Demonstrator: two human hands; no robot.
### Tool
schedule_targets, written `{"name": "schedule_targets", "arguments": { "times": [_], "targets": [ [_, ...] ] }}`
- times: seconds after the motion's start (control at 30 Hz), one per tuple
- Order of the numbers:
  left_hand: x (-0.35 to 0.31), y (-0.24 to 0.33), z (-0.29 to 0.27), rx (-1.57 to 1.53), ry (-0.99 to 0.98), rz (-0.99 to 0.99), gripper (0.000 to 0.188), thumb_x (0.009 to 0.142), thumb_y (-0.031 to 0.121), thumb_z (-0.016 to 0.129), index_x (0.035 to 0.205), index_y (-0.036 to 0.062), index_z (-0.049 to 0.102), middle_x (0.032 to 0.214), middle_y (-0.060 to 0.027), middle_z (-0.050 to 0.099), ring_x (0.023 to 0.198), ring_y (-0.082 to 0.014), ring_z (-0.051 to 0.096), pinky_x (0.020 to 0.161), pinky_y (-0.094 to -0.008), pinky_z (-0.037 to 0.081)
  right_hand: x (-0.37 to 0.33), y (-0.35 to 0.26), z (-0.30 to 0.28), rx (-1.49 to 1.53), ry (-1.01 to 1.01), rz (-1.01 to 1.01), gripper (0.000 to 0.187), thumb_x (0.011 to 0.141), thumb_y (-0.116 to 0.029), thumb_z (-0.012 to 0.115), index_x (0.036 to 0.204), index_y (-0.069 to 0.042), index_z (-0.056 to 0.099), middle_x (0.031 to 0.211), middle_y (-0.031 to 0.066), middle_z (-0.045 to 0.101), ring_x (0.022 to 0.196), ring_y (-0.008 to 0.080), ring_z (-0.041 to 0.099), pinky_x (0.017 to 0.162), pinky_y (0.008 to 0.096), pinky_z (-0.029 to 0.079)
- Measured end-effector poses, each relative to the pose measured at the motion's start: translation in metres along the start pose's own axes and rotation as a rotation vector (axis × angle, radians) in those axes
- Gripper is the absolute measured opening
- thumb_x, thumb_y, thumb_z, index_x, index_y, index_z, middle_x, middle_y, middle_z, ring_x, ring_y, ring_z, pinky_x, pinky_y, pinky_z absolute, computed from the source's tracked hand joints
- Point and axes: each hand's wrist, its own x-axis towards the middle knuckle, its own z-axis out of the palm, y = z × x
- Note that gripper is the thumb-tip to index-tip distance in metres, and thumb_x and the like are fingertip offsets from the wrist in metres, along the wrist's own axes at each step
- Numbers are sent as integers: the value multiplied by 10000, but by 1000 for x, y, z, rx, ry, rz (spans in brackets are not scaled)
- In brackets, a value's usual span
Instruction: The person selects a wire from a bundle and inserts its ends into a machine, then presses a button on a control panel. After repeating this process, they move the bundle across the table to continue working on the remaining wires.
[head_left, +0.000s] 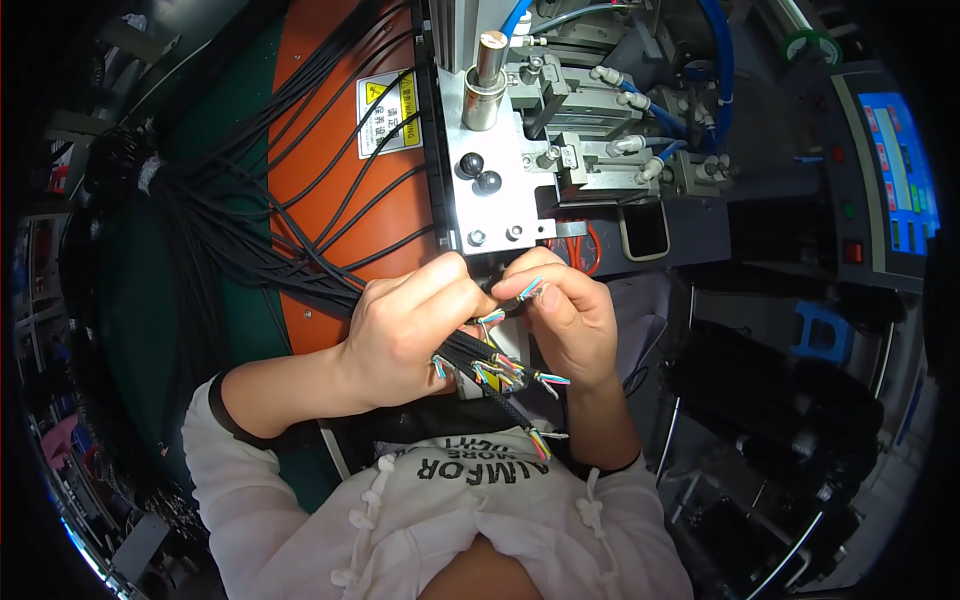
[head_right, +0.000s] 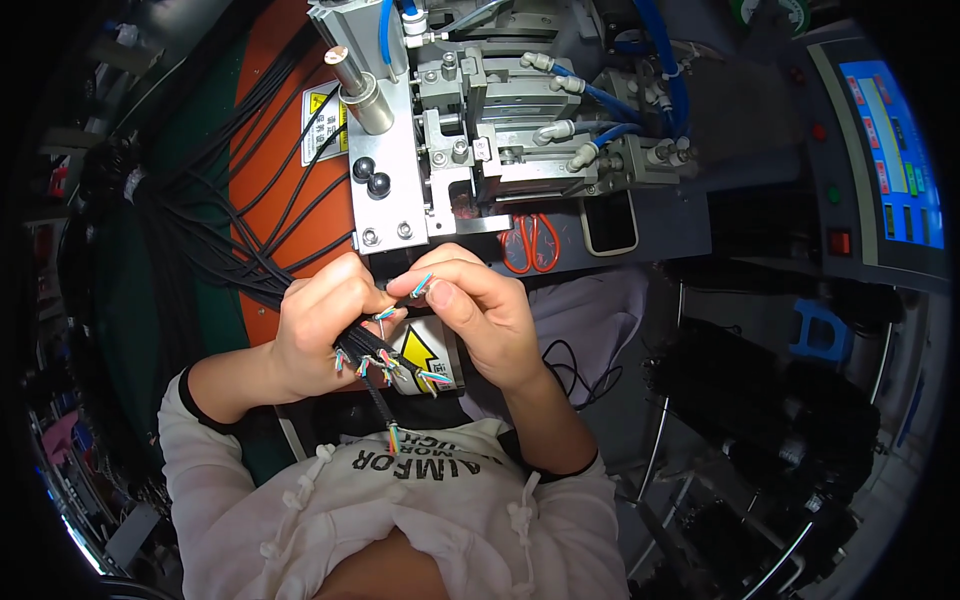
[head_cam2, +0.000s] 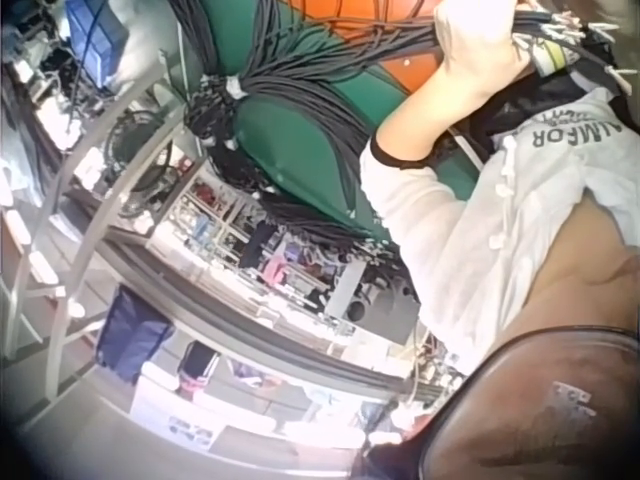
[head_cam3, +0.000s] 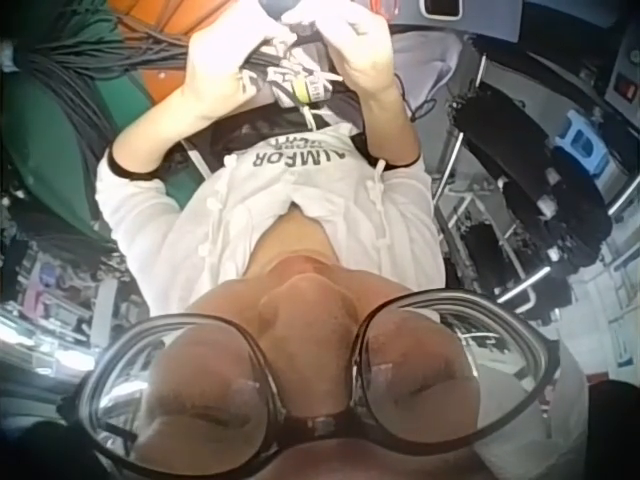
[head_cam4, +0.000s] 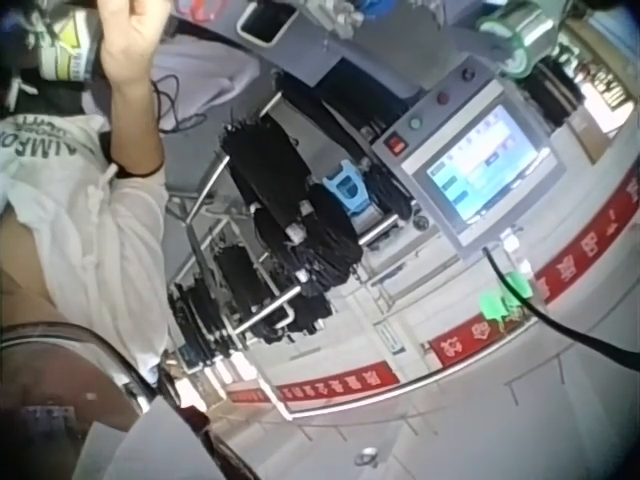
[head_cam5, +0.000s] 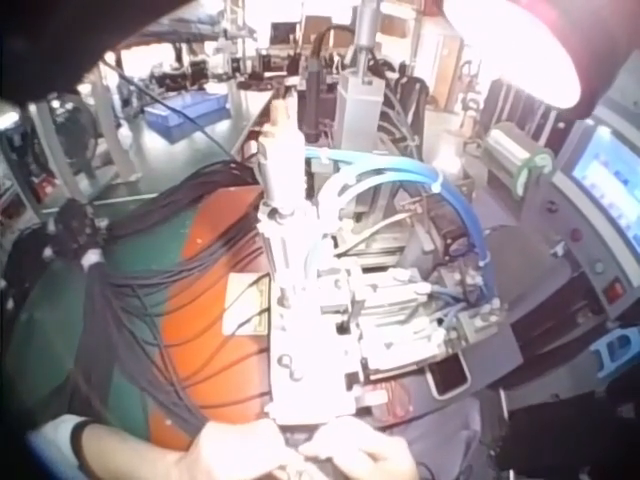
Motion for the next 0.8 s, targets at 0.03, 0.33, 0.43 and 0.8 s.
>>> {"name": "schedule_targets", "arguments": {
  "times": [0.03, 0.33, 0.43, 0.8],
  "targets": [
    [0, 0, -1, 0, 4, 0, 167, 737, 13, 735, 784, 17, 575, 694, -77, 511, 526, -183, 545, 437, -307, 407, 1, 0, 0, 8, 3, 30, 250, 951, -138, 529, 1020, 59, 667, 984, 125, 624, 913, 168, 578, 836, 268, 441],
    [-3, 2, -5, 66, -28, -27, 202, 688, 57, 720, 837, 38, 586, 709, -74, 463, 571, -237, 552, 476, -340, 445, 4, -6, -1, -64, 23, 99, 150, 816, 10, 662, 954, 66, 682, 924, 114, 636, 874, 161, 585, 789, 266, 454],
    [-7, 4, 0, 1, 11, -42, 282, 657, 51, 706, 910, 46, 580, 768, -84, 489, 667, -277, 592, 558, -375, 490, -2, -18, 3, -445, 121, 28, 197, 744, 70, 690, 940, 52, 695, 895, 105, 631, 825, 163, 587, 736, 265, 460],
    [-11, -8, 11, -3, 85, 62, 329, 638, 53, 711, 953, 39, 620, 821, -78, 577, 730, -264, 624, 613, -352, 512, -13, -14, 14, -732, 241, -126, 230, 772, 83, 645, 1000, 65, 667, 891, 100, 633, 787, 151, 603, 733, 261, 486]
  ]
}}
